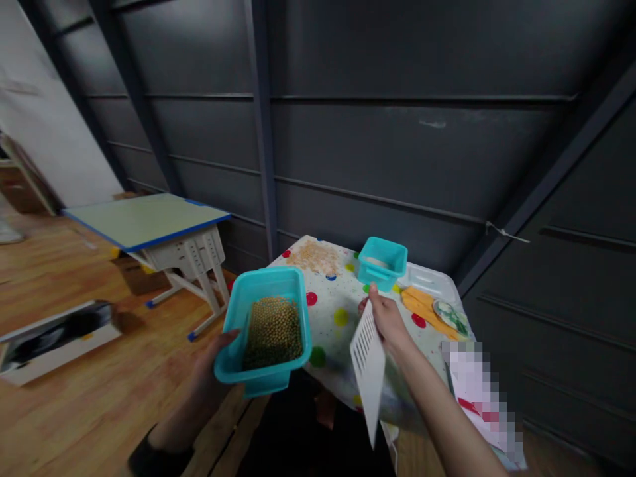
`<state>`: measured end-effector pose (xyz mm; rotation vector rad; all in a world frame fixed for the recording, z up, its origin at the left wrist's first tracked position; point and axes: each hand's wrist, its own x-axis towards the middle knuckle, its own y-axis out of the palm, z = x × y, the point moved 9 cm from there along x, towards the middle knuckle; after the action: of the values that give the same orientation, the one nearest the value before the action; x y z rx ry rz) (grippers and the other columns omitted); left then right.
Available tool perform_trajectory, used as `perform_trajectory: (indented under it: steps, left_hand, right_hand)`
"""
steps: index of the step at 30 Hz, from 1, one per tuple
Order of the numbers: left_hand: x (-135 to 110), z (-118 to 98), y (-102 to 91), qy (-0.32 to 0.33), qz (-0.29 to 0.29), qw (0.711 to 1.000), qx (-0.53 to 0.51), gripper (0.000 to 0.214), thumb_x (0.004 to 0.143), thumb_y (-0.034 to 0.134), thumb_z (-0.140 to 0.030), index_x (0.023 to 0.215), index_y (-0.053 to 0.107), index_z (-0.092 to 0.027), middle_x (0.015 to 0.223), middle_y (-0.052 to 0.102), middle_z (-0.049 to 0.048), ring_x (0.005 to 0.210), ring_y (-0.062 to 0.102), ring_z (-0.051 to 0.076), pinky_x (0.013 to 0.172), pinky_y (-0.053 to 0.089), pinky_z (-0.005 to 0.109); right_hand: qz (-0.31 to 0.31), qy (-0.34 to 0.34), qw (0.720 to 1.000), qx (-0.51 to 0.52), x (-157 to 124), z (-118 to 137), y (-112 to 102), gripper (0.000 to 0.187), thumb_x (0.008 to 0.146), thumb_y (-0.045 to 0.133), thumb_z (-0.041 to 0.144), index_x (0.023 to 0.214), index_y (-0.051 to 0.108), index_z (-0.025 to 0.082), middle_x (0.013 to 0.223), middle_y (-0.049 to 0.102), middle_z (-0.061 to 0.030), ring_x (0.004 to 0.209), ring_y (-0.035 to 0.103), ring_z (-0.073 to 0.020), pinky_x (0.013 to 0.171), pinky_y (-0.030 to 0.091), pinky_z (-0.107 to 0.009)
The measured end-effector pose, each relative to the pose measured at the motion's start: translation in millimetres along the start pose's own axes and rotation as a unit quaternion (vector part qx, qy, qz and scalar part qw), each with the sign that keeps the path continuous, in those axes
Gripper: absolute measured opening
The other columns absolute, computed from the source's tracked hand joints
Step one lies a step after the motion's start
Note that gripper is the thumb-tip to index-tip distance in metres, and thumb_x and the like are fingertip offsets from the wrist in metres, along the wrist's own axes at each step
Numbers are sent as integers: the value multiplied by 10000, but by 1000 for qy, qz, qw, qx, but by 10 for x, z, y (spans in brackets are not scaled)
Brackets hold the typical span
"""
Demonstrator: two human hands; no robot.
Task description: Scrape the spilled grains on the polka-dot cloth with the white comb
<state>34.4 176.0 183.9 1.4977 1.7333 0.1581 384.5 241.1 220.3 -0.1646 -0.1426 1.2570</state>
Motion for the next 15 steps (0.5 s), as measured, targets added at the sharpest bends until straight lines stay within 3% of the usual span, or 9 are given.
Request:
perform_trajectory:
  steps: [2, 4, 8, 12, 15]
  left_hand:
    - [-154, -62, -294, 4, -73, 997, 7, 586, 882, 645, -198, 1450, 629, -56, 1043, 878, 129, 1103, 813, 352, 1047, 629, 483]
    - [-255, -62, -527, 9, -107, 994, 5, 587, 883, 643, -178, 1453, 630, -35, 1048, 876, 150, 1086, 817, 364, 1016, 646, 475]
    - [-300, 27, -944, 39, -132, 990, 30, 558, 865, 707, -139, 1413, 661, -46, 893, 880, 103, 975, 841, 356, 887, 694, 426]
    - [-318, 206, -1190, 16, -135, 990, 24, 540, 881, 701, -153, 1408, 658, -44, 878, 877, 109, 954, 845, 355, 844, 708, 425]
    - [-439, 302, -1358, -1, -168, 986, -17, 585, 847, 720, -185, 1420, 672, -76, 872, 879, 94, 1020, 832, 380, 885, 707, 462]
  right_hand:
    - [-96, -20, 995, -29, 306, -30, -178, 797, 768, 426, 1022, 646, 601, 254, 611, 644, -87, 630, 610, -265, 593, 443, -361]
    - [-175, -25, 979, -101, 530, -63, -313, 835, 814, 328, 1006, 645, 623, 244, 686, 705, -161, 741, 680, -328, 652, 461, -386]
    - [-241, -24, 948, -204, 707, -141, -415, 945, 933, 132, 893, 713, 714, 182, 890, 767, -315, 902, 738, -418, 749, 487, -445]
    - [-243, -76, 939, -231, 662, -206, -421, 996, 938, 47, 877, 774, 734, 174, 951, 775, -316, 924, 732, -413, 764, 480, -447]
    - [-190, -115, 951, -213, 668, -287, -375, 936, 856, 231, 979, 793, 726, 187, 858, 782, -230, 829, 717, -365, 736, 481, -414]
